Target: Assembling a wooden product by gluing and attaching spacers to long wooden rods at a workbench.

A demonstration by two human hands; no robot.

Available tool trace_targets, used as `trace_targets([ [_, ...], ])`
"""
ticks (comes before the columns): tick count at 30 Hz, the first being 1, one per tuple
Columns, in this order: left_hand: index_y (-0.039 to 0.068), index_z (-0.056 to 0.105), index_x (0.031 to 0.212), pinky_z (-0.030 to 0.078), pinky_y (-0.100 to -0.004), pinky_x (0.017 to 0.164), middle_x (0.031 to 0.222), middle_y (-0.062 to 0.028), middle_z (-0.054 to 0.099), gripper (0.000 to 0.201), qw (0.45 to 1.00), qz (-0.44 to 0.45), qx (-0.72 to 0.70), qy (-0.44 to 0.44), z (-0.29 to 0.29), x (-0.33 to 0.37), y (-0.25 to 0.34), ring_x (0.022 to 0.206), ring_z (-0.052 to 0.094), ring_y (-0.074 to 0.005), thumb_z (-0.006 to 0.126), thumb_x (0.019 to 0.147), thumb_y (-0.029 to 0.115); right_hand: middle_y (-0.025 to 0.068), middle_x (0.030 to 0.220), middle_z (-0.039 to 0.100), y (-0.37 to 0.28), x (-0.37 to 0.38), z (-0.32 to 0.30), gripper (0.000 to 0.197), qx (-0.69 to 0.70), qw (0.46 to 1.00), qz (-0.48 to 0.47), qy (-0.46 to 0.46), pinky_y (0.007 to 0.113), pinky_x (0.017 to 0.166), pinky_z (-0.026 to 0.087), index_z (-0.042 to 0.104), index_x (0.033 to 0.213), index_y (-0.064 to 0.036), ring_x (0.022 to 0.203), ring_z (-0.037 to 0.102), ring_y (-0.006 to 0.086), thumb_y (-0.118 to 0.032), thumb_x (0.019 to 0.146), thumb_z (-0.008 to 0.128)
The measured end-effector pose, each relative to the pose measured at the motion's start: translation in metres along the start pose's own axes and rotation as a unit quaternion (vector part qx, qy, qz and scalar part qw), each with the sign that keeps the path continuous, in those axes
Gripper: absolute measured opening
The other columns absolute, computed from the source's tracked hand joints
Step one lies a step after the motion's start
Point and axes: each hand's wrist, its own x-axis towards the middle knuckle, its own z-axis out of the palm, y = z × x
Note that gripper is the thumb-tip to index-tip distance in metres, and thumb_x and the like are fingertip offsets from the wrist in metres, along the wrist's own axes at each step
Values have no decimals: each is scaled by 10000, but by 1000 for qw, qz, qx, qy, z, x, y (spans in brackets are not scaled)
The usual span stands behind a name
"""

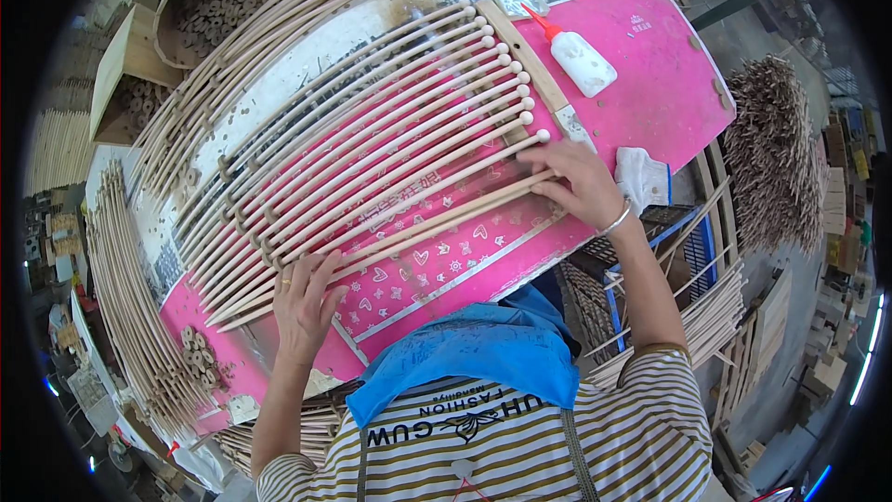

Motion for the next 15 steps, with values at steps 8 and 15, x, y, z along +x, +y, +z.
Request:
trace_targets([
  [8, 113, 697, 1291, 480, -458, 928, 1129, -82, 664, 432, 999, -1, 32, -33, 6, 2, -3, 1038, 626, -294, 768, 865, 119, 110, 1115, 660, 2, -12, 11, 310, -102, 973, 30, 203, 434, 893, 483, 700, 1145, -91, 1026, 639, 321, -110, 845, 778],
  [15, 83, 719, 1157, 518, -435, 876, 1071, -93, 670, 280, 1000, -8, 18, -2, 13, 7, 0, 1004, 643, -305, 728, 878, 58, 106, 1058, 666, 5, -26, 5, 217, -161, 959, 26, 231, 418, 851, 481, 703, 1028, -66, 973, 630, 321, -67, 828, 787],
])
